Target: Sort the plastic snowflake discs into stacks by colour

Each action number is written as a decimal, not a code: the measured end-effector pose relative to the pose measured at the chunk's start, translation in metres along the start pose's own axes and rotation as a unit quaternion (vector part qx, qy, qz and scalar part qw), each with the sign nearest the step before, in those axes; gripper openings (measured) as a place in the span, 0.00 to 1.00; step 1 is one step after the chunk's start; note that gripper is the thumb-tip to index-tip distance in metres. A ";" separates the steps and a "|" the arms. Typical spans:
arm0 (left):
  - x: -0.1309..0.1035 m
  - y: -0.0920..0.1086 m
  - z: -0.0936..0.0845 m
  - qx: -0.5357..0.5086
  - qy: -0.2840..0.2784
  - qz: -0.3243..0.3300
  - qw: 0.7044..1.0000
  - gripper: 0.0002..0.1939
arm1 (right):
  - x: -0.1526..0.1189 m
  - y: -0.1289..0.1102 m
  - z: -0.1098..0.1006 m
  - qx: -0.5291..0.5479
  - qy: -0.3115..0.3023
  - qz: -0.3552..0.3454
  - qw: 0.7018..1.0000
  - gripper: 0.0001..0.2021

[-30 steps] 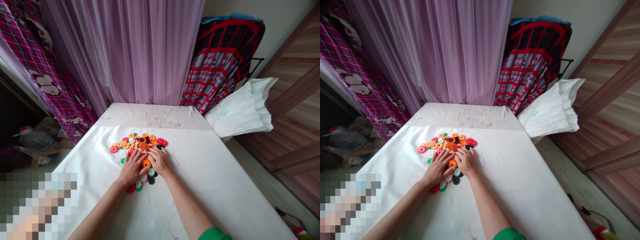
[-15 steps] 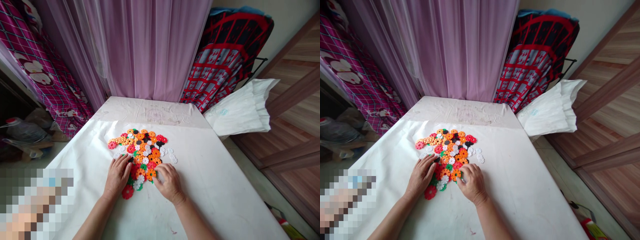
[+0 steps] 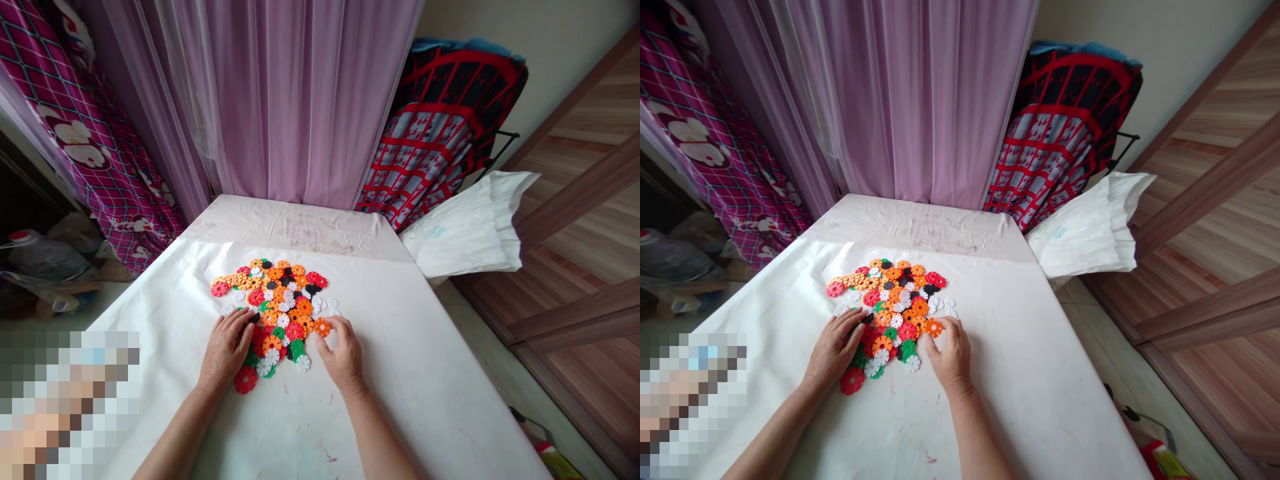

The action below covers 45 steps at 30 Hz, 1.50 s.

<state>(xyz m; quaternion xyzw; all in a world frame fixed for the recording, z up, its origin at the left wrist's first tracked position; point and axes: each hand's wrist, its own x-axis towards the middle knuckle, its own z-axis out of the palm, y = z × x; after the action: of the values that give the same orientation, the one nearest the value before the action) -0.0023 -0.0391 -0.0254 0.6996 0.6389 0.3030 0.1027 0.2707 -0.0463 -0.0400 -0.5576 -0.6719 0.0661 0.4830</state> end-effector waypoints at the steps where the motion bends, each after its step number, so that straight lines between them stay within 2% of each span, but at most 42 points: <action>1: 0.001 0.000 0.000 0.000 -0.001 0.000 1.000 0.23 | 0.005 0.014 -0.001 0.007 0.043 0.042 0.998 0.13; 4: 0.002 0.001 0.000 0.005 0.000 0.001 1.000 0.23 | 0.031 0.051 0.003 0.064 0.149 0.171 0.972 0.16; 7: 0.003 0.001 0.001 0.013 0.004 -0.001 1.000 0.23 | 0.061 0.063 0.028 0.122 0.153 0.215 0.957 0.21; 9: 0.004 0.001 0.002 0.015 0.010 -0.001 1.000 0.23 | 0.075 0.055 0.053 0.137 0.138 0.217 0.957 0.22; 12: 0.003 0.000 0.002 0.014 0.022 0.009 1.000 0.22 | 0.082 0.031 0.092 0.166 0.093 0.186 0.964 0.21; 15: 0.003 0.000 0.003 0.011 0.028 0.014 0.999 0.21 | 0.080 0.013 0.112 0.212 0.068 0.167 0.960 0.20; 17: 0.002 0.001 0.003 0.012 0.032 0.014 0.999 0.20 | 0.077 0.015 0.107 0.235 0.070 0.169 0.955 0.20; 20: 0.001 0.001 0.004 0.013 0.033 0.019 0.999 0.20 | 0.069 0.034 0.074 0.194 0.080 0.159 0.965 0.20; 23: 0.000 0.000 0.004 0.014 0.027 0.025 0.999 0.21 | 0.051 0.054 0.032 0.029 0.049 0.120 0.991 0.21; 25: -0.001 -0.001 0.004 0.014 0.028 0.026 0.999 0.21 | 0.040 0.059 0.011 -0.074 0.005 0.088 0.993 0.19; 27: -0.001 -0.004 0.004 0.010 0.033 0.025 0.999 0.21 | 0.033 0.055 -0.001 -0.143 -0.038 0.063 0.987 0.16; 29: -0.001 -0.006 0.004 0.001 0.039 0.022 0.999 0.21 | 0.031 0.049 -0.006 -0.177 -0.063 0.055 0.981 0.13; 32: -0.001 -0.008 0.004 -0.010 0.048 0.019 0.999 0.20 | 0.034 0.042 -0.006 -0.189 -0.070 0.057 0.978 0.12; 38: 0.001 -0.009 0.008 -0.013 0.055 0.028 0.998 0.20 | 0.037 0.032 -0.002 -0.154 -0.020 -0.014 0.988 0.09; 42: 0.001 -0.009 0.010 -0.016 0.056 0.022 0.998 0.20 | 0.045 0.006 0.012 -0.122 -0.100 -0.073 0.985 0.11; 45: 0.001 -0.009 0.011 -0.017 0.058 0.025 0.998 0.19 | 0.058 -0.011 0.023 -0.124 -0.183 -0.073 0.973 0.15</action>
<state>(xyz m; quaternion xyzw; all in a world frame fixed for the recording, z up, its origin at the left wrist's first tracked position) -0.0037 -0.0342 -0.0383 0.6948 0.6205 0.3570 0.0696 0.2513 0.0074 -0.0114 -0.5408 -0.7909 0.0474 0.2825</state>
